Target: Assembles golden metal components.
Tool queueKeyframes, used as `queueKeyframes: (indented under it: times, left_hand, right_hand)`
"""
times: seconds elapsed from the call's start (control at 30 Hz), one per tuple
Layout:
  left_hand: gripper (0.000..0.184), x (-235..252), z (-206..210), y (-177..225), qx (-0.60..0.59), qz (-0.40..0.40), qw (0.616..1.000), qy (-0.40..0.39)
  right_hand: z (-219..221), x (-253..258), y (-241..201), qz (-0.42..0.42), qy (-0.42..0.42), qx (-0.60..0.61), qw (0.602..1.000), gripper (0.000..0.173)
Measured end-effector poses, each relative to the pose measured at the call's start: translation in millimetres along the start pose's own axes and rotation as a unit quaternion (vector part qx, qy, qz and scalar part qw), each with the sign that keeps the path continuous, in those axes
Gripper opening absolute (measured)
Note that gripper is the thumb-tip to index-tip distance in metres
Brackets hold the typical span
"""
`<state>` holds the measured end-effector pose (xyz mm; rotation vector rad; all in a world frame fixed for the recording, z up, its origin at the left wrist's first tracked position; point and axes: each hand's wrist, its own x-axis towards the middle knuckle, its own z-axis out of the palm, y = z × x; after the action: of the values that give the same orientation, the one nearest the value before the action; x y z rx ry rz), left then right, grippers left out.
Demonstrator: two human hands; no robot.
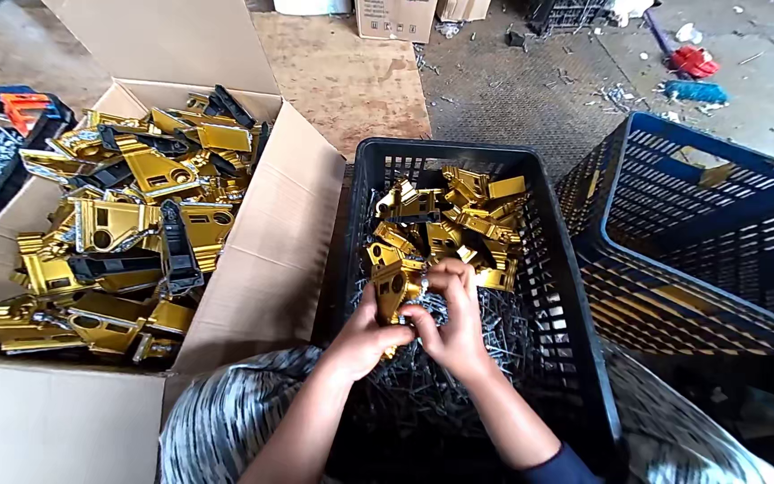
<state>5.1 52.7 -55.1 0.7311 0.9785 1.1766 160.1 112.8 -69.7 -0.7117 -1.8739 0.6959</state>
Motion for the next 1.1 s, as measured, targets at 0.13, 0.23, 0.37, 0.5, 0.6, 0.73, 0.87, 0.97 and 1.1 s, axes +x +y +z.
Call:
queueKeyframes:
  times: [0.13, 0.23, 0.37, 0.5, 0.6, 0.73, 0.87, 0.97, 1.1]
  left_hand:
    - [0.095, -1, -9, 2, 0.012, -0.009, 1.0, 0.002]
    - [0.092, -1, -12, 4, 0.021, -0.004, 0.999, 0.033]
    - [0.099, -1, -20, 5, 0.089, 0.033, 0.993, 0.065]
    - [0.105, -2, -21, 11, 0.092, 0.101, 0.98, 0.148]
    - [0.095, 2, -21, 20, 0.009, 0.138, 0.97, 0.202]
    - [0.065, 4, -20, 25, -0.105, 0.119, 0.958, 0.24]
    - [0.048, 6, -19, 23, -0.157, 0.074, 0.947, 0.27]
    - [0.049, 8, -18, 26, -0.156, 0.08, 0.94, 0.292]
    - [0.046, 8, -14, 25, -0.116, 0.108, 0.94, 0.302]
  right_hand:
    - [-2, 11, 3, 0.121, -0.106, 0.188, 0.969, 0.067]
    - [2, 20, 2, 0.127, -0.103, 0.226, 0.96, 0.058]
    - [13, 28, 0, 0.134, -0.079, 0.249, 0.956, 0.06]
    - [17, 30, 29, 0.202, -0.205, 0.176, 0.941, 0.058]
    - [48, 8, 56, 0.195, -0.436, -0.175, 0.861, 0.031]
    - [84, -20, 52, 0.225, -0.477, -0.273, 0.805, 0.035]
    - [86, -9, 39, 0.376, -0.489, -0.22, 0.755, 0.039]
    - [86, -18, 27, 0.387, -0.501, -0.188, 0.751, 0.05]
    - [89, -27, 19, 0.369, -0.492, -0.212, 0.759, 0.037]
